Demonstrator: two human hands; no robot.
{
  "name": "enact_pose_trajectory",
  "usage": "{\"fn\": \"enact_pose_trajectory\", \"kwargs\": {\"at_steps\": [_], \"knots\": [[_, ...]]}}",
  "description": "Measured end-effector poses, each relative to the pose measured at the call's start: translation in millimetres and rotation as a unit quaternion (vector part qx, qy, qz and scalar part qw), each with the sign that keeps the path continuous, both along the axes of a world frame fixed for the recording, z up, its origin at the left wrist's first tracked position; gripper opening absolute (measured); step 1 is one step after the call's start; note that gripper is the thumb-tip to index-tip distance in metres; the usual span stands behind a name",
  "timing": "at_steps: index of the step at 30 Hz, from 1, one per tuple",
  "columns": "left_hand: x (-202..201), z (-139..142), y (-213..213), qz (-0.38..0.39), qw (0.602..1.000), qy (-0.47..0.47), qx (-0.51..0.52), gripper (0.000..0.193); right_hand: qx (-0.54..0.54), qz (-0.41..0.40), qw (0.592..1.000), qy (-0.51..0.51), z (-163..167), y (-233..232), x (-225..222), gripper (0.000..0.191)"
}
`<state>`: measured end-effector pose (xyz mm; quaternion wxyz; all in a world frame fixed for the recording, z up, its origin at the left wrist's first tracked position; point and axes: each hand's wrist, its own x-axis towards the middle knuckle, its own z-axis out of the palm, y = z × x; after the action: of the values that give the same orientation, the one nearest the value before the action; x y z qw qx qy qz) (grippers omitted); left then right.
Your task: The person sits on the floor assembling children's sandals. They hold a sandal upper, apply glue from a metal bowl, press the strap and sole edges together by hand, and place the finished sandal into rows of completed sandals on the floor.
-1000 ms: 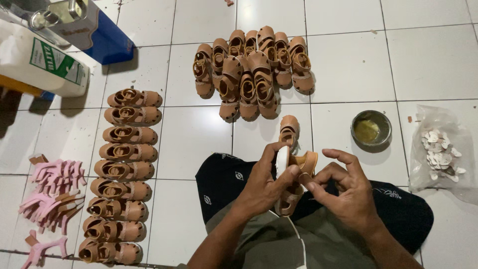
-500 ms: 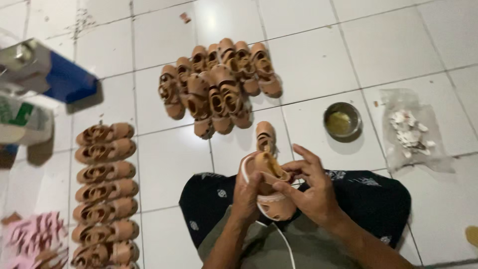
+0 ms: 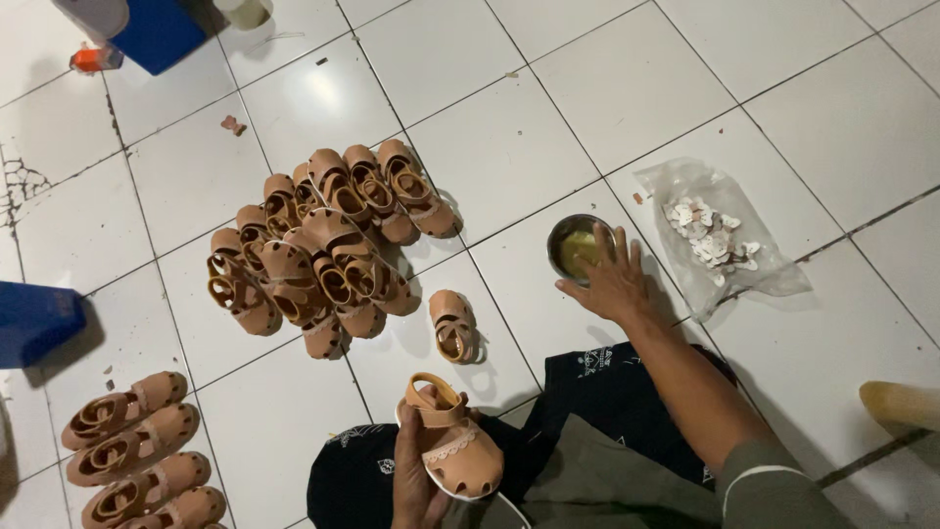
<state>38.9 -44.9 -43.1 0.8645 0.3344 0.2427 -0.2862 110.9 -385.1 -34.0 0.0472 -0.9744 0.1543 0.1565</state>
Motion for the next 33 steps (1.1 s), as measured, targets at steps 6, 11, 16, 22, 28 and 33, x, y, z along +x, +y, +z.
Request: {"fn": "enact_pose_trajectory", "kwargs": {"at_steps": [6, 11, 16, 22, 28, 33], "knots": [[6.9, -0.1, -3.0, 0.010, 0.998, 0.044, -0.047, 0.062, 0.027, -0.013, 0.999, 0.024, -2.7, -1.5, 10.6, 0.084], [10.5, 3.4, -5.1, 0.041, 0.979, -0.021, -0.199, 0.057, 0.022, -0.027, 0.999, -0.012, -19.1, -5.1, 8.3, 0.073], [9.3, 15.9, 1.6, 0.076, 0.974, -0.049, -0.208, 0.057, 0.156, -0.072, 0.984, -0.053, -17.8, 19.6, -5.0, 0.058], [-1.4, 33.7, 12.4, 0.080, 0.935, -0.125, -0.322, 0.058, 0.528, 0.074, 0.813, -0.236, 49.7, 119.3, -101.8, 0.082], [-21.3, 39.4, 23.6, 0.037, 0.929, -0.136, -0.342, 0.064, 0.680, 0.129, 0.686, -0.225, 87.2, 187.2, -137.6, 0.089], [-36.4, 35.6, 36.0, 0.052, 0.931, -0.150, -0.329, 0.061, 0.650, 0.119, 0.701, -0.268, 89.9, 214.5, -155.7, 0.080]]}}
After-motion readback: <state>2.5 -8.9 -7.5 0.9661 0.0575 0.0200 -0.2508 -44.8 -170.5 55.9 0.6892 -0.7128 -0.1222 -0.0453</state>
